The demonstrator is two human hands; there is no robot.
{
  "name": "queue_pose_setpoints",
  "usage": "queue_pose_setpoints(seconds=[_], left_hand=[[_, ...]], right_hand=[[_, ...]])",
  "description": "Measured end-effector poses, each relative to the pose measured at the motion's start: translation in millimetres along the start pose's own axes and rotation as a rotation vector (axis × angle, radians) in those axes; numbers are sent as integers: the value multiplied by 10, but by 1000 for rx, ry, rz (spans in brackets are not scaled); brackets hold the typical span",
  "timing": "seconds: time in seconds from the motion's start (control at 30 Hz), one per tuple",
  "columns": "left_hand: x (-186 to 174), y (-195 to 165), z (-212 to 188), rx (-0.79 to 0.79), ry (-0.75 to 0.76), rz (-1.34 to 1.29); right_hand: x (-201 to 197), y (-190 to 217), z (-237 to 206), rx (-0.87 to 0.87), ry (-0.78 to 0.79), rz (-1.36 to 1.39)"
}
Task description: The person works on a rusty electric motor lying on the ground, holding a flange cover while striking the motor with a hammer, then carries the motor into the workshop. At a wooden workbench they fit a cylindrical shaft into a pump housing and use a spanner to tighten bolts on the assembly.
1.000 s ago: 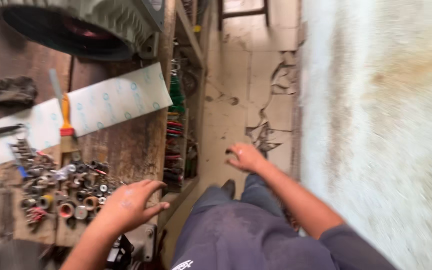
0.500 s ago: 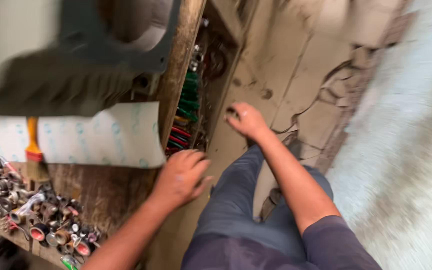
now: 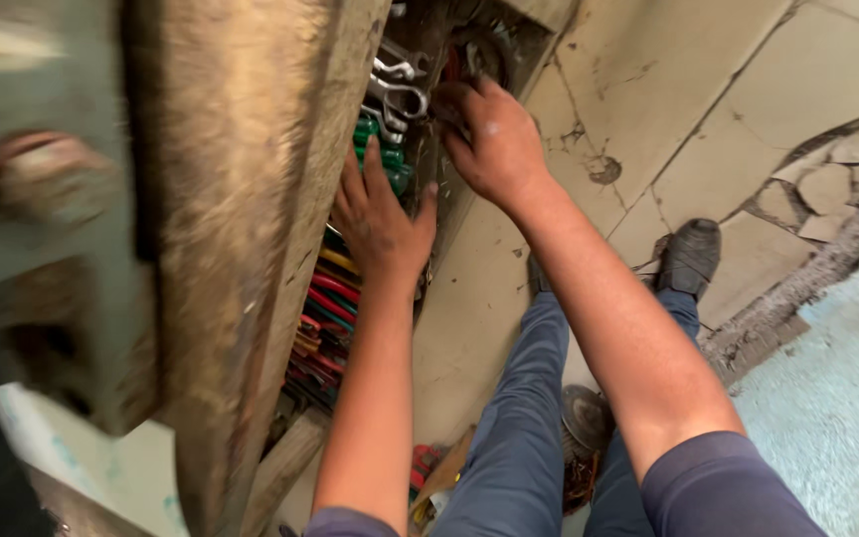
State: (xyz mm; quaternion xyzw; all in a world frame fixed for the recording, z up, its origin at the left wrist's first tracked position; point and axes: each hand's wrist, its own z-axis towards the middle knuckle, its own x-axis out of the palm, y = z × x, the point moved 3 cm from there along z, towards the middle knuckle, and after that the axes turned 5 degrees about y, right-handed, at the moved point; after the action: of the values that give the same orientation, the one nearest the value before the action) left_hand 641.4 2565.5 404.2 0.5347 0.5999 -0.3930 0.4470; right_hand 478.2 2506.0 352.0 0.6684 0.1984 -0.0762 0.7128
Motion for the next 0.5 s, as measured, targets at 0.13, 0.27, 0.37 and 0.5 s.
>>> queue_pose_setpoints(seconds=[0.13,0.27,0.37,0.5], left_hand=[[404,75,55,66,-194,58],[561,158,23,65,-279,83],[570,190,32,44,-227,87],[551,175,53,-7,-147,80]], right_hand=[[158,19,268,-51,-42,5],[379,50,574,-80,-64,-125],[468,-18,706,11,8,-264],[440,-114,710,-41,-27,-268]])
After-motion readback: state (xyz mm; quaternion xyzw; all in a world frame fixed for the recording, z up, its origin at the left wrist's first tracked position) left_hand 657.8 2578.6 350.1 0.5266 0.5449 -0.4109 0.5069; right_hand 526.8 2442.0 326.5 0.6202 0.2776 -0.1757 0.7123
